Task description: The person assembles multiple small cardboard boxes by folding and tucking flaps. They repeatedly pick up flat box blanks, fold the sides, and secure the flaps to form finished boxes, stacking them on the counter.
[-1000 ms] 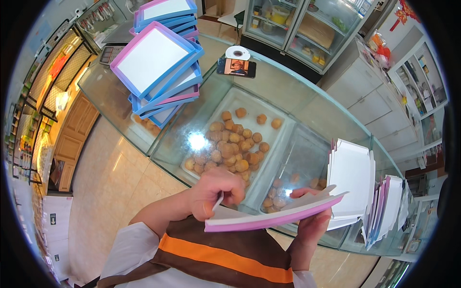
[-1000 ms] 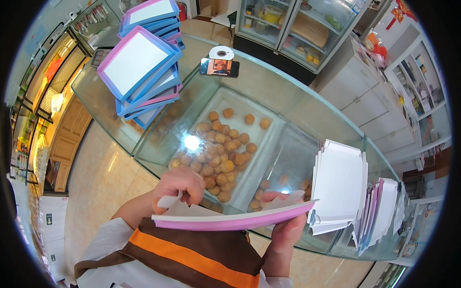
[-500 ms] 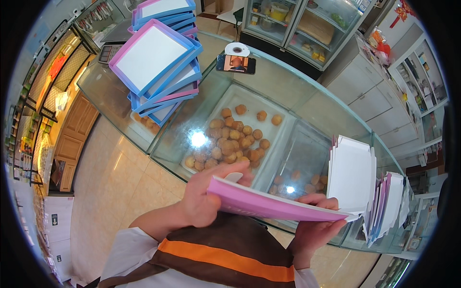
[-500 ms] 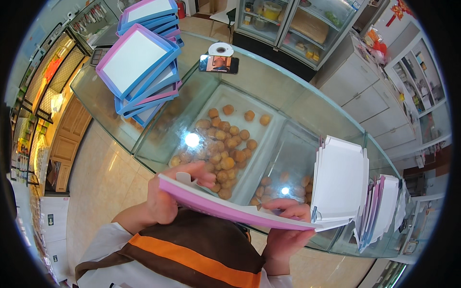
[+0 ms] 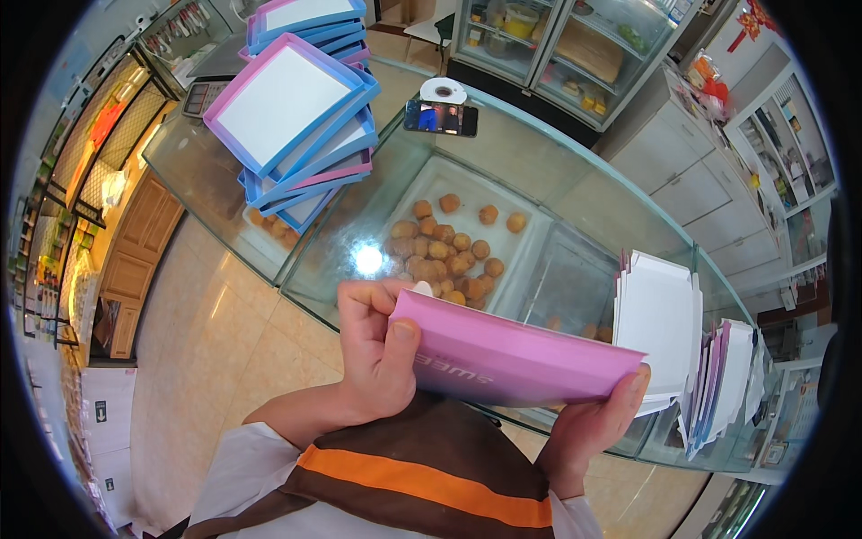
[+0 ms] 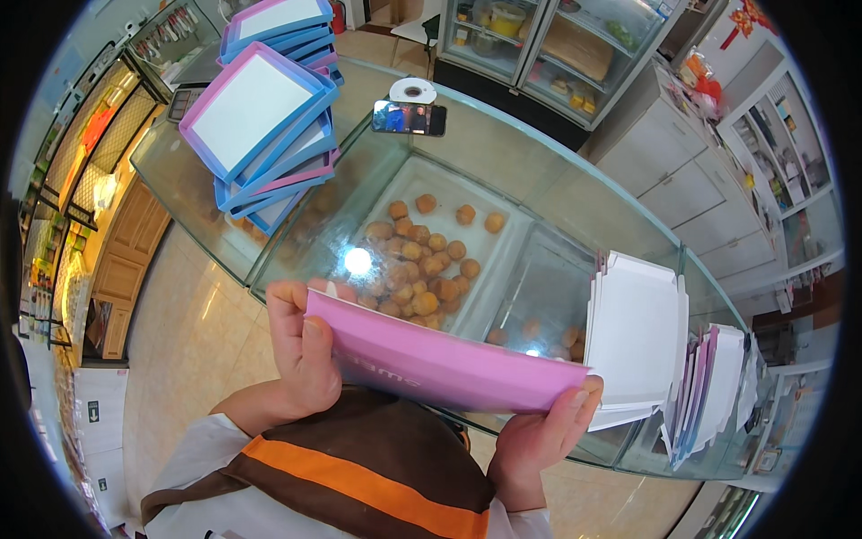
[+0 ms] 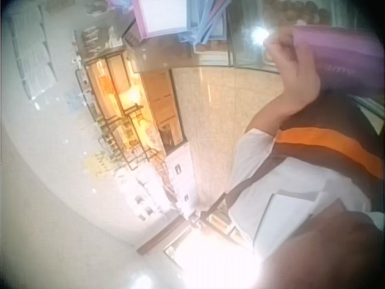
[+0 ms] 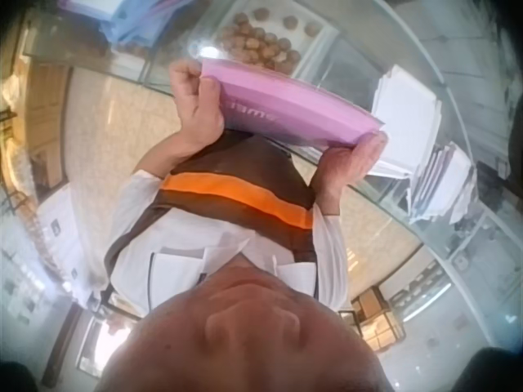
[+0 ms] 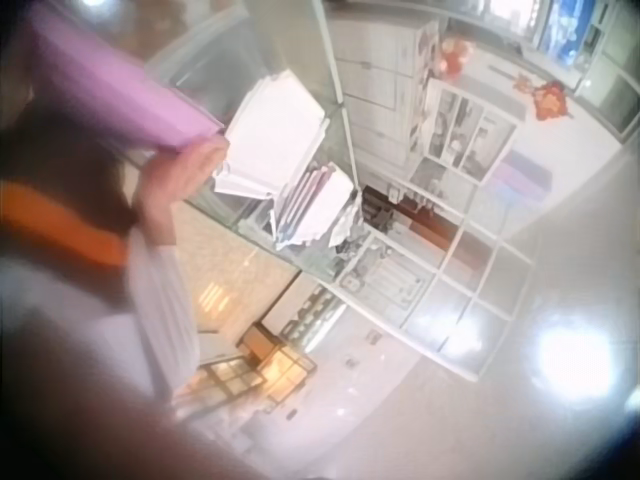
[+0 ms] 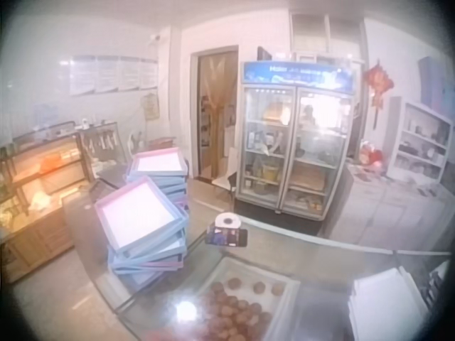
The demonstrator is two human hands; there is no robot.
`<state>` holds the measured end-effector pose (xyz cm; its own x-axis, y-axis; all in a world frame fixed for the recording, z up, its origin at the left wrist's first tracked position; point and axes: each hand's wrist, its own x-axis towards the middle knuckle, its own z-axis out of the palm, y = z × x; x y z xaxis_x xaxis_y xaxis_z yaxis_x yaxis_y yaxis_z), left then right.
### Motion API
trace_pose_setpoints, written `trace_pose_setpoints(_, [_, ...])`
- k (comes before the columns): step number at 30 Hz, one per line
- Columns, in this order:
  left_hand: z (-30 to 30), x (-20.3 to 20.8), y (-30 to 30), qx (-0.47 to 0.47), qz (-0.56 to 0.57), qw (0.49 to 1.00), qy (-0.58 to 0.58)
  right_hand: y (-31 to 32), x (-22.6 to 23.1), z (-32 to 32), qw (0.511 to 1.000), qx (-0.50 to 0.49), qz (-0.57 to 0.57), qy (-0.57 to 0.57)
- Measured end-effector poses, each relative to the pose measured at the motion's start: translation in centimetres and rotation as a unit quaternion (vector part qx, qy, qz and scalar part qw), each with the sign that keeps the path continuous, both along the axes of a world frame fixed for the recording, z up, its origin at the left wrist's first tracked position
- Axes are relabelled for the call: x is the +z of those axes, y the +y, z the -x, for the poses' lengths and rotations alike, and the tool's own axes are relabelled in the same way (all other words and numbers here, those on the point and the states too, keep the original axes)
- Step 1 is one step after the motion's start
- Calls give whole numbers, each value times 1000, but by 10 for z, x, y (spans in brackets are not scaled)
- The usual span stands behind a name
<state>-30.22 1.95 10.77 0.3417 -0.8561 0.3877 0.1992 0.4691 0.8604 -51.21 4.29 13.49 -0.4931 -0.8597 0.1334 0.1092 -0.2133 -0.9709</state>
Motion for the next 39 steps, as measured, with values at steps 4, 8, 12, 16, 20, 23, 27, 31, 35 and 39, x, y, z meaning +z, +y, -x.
trace_pose_setpoints(4, [-17,0,12,-50,-76,996,-20,2,-5,8,999,41,-12,-19])
trace_pose_setpoints(8, [-14,14,10,-75,-121,989,27,6,-9,6,999,21,-19,-47])
trace_pose_setpoints(12, [-25,15,6,-135,-171,970,-111,11,-15,8,1000,-5,-17,-25])
trace_pose_setpoints(16, [-15,18,3,-98,-147,978,-115,10,-14,3,1000,-14,-6,-22])
trace_pose_setpoints(20, [-7,7,0,-44,-80,994,-67,6,-21,-7,996,-80,25,27])
trace_pose_setpoints(23, [-8,4,4,-44,-76,996,-35,14,-33,13,998,-40,7,46])
trace_pose_setpoints(27, [-15,10,7,-86,-108,990,13,12,-15,12,1000,-26,-17,-6])
trace_pose_setpoints(31, [-19,31,-10,-98,-74,992,27,-19,28,-2,998,-49,38,-10])
trace_pose_setpoints(35, [-16,37,-27,-85,-20,996,23,-37,34,1,996,-52,68,-33])
trace_pose_setpoints(39, [-19,39,-28,-117,-27,991,57,-44,30,7,998,11,61,-20])
